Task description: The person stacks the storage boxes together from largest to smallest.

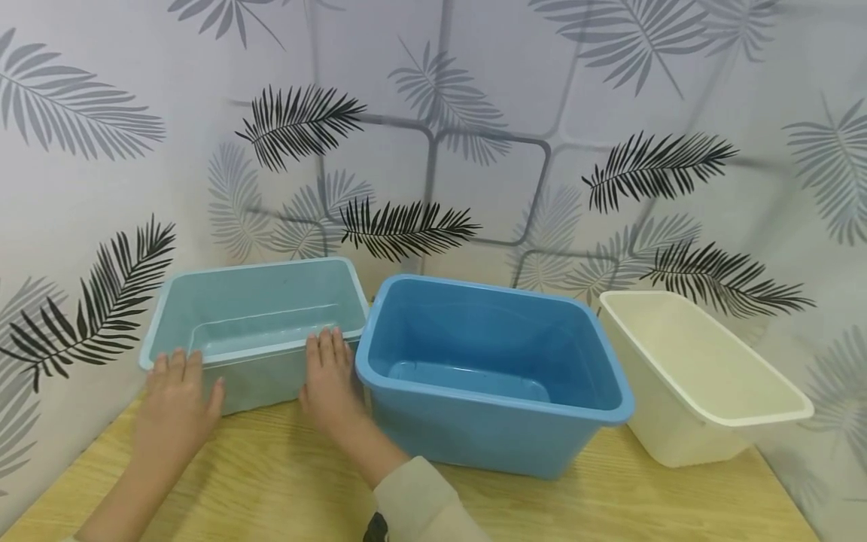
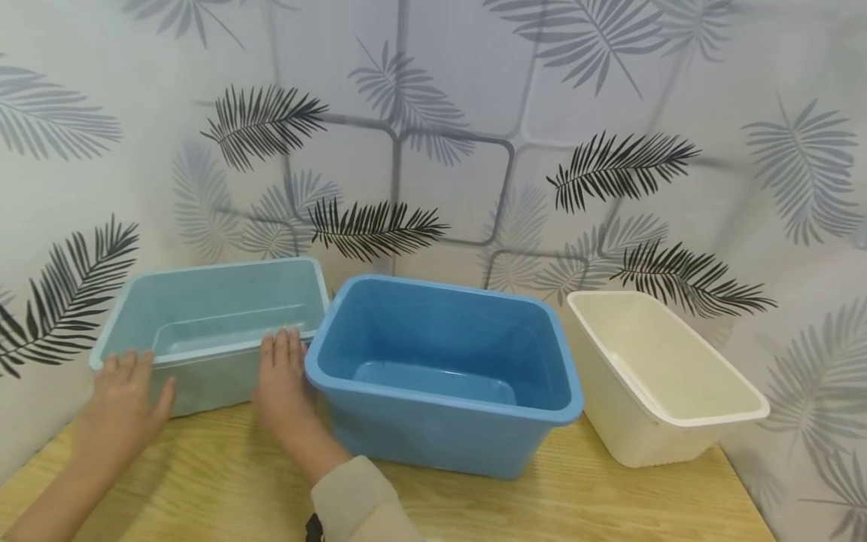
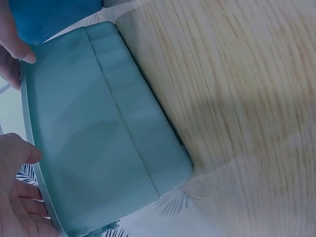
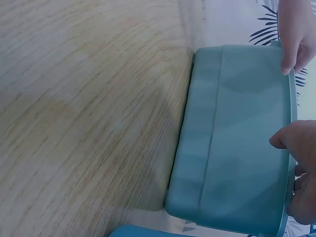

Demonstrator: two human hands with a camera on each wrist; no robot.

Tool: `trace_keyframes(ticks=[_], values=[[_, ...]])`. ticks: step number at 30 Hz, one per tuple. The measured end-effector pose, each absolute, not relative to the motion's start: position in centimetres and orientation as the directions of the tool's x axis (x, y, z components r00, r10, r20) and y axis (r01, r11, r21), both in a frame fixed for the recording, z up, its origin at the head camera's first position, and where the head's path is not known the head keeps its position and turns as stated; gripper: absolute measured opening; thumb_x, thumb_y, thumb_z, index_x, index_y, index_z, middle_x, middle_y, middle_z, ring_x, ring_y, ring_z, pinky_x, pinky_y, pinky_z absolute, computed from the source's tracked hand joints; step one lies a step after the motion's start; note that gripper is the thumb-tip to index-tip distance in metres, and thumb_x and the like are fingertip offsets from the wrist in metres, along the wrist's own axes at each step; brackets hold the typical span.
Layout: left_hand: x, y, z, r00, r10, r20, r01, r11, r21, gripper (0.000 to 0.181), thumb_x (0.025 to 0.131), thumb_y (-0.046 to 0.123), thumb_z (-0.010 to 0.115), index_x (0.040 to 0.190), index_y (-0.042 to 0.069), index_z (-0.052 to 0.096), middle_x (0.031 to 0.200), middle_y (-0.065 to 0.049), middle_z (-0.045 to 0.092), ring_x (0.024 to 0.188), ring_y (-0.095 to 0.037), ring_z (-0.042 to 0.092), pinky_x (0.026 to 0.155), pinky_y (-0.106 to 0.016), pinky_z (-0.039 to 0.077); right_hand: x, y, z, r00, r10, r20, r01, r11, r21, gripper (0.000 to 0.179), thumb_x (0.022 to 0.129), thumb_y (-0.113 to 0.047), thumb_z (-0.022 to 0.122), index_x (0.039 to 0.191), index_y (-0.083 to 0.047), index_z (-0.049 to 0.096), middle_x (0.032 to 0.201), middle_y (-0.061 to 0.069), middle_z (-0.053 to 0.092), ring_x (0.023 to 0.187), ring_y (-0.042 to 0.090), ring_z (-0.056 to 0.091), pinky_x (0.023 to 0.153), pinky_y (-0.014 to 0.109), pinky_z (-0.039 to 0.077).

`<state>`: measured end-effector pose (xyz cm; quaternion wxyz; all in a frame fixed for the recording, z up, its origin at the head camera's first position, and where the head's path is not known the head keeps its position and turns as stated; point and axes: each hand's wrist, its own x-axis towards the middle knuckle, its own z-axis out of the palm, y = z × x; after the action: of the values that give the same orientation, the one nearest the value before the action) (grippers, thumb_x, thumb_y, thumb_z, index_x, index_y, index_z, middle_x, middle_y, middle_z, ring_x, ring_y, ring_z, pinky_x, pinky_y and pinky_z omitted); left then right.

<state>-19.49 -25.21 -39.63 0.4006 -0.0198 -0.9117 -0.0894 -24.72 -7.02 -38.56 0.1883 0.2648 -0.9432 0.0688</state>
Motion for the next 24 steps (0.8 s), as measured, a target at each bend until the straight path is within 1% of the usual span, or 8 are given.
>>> trace_keyframes(ticks=[5, 10, 15, 17, 20, 22, 24], values=[[-19.4, -25.3, -39.5, -0.680, -0.051, 0.731, 0.109, 0.979, 0.170, 0.048, 0.073, 0.008, 0.065, 0.108, -0.021, 0.051, 0.109, -0.045, 0.050, 0.107, -0.060, 0.043, 0.089, -0.068, 0.038, -24.4, -6.9, -38.5, -0.746, -0.487, 0.455, -0.523, 0.851, 0.054, 0.060, 0.083, -0.023, 0.065, 0.135, -0.002, 0.041, 0.138, 0.015, 0.044, 0.134, 0.030, 0.037, 0.106, 0.037, 0.036], [-19.4, -25.4, -39.4, -0.685, -0.074, 0.725, 0.097, 0.977, 0.191, 0.046, 0.074, 0.008, 0.064, 0.108, -0.022, 0.051, 0.109, -0.045, 0.050, 0.107, -0.060, 0.043, 0.092, -0.067, 0.036, -24.2, -6.7, -38.7, -0.706, -0.504, 0.498, -0.529, 0.842, 0.103, 0.061, 0.080, -0.026, 0.068, 0.132, -0.002, 0.045, 0.134, 0.014, 0.048, 0.131, 0.030, 0.041, 0.106, 0.036, 0.037], [-19.5, -25.6, -39.4, -0.688, -0.082, 0.721, 0.091, 0.976, 0.198, 0.044, 0.075, 0.008, 0.062, 0.106, -0.022, 0.051, 0.108, -0.045, 0.050, 0.107, -0.060, 0.043, 0.093, -0.067, 0.034, -23.9, -6.8, -38.8, -0.698, -0.518, 0.493, -0.533, 0.837, 0.125, 0.063, 0.080, -0.027, 0.069, 0.132, -0.002, 0.044, 0.134, 0.013, 0.047, 0.130, 0.028, 0.041, 0.107, 0.036, 0.036], [-19.5, -25.7, -39.4, -0.697, -0.088, 0.711, 0.083, 0.976, 0.203, 0.044, 0.076, 0.008, 0.061, 0.107, -0.022, 0.051, 0.109, -0.045, 0.049, 0.107, -0.060, 0.042, 0.094, -0.068, 0.033, -23.8, -6.8, -38.7, -0.708, -0.524, 0.473, -0.529, 0.838, 0.137, 0.063, 0.081, -0.029, 0.067, 0.133, -0.003, 0.043, 0.134, 0.013, 0.046, 0.131, 0.028, 0.040, 0.107, 0.035, 0.036], [-19.5, -25.9, -39.3, -0.705, -0.094, 0.703, 0.074, 0.976, 0.205, 0.043, 0.077, 0.008, 0.061, 0.107, -0.021, 0.051, 0.110, -0.045, 0.049, 0.108, -0.060, 0.042, 0.095, -0.069, 0.032, -23.6, -6.8, -38.7, -0.691, -0.536, 0.485, -0.520, 0.835, 0.181, 0.061, 0.081, -0.031, 0.067, 0.132, -0.004, 0.045, 0.131, 0.011, 0.048, 0.128, 0.027, 0.044, 0.107, 0.034, 0.037], [-19.5, -26.0, -39.2, -0.699, -0.086, 0.710, 0.071, 0.979, 0.189, 0.043, 0.076, 0.009, 0.062, 0.106, -0.021, 0.052, 0.108, -0.045, 0.050, 0.107, -0.060, 0.043, 0.094, -0.069, 0.032, -23.5, -6.8, -38.6, -0.672, -0.543, 0.503, -0.515, 0.831, 0.210, 0.060, 0.081, -0.033, 0.067, 0.130, -0.005, 0.046, 0.128, 0.010, 0.050, 0.125, 0.025, 0.046, 0.106, 0.033, 0.039], [-19.5, -26.2, -39.2, -0.677, -0.051, 0.734, 0.078, 0.987, 0.140, 0.043, 0.074, 0.010, 0.063, 0.101, -0.022, 0.053, 0.103, -0.044, 0.053, 0.103, -0.058, 0.047, 0.092, -0.068, 0.036, -23.5, -6.7, -38.6, -0.650, -0.550, 0.525, -0.514, 0.827, 0.230, 0.058, 0.080, -0.034, 0.067, 0.128, -0.006, 0.048, 0.124, 0.008, 0.052, 0.122, 0.023, 0.048, 0.104, 0.033, 0.040]])
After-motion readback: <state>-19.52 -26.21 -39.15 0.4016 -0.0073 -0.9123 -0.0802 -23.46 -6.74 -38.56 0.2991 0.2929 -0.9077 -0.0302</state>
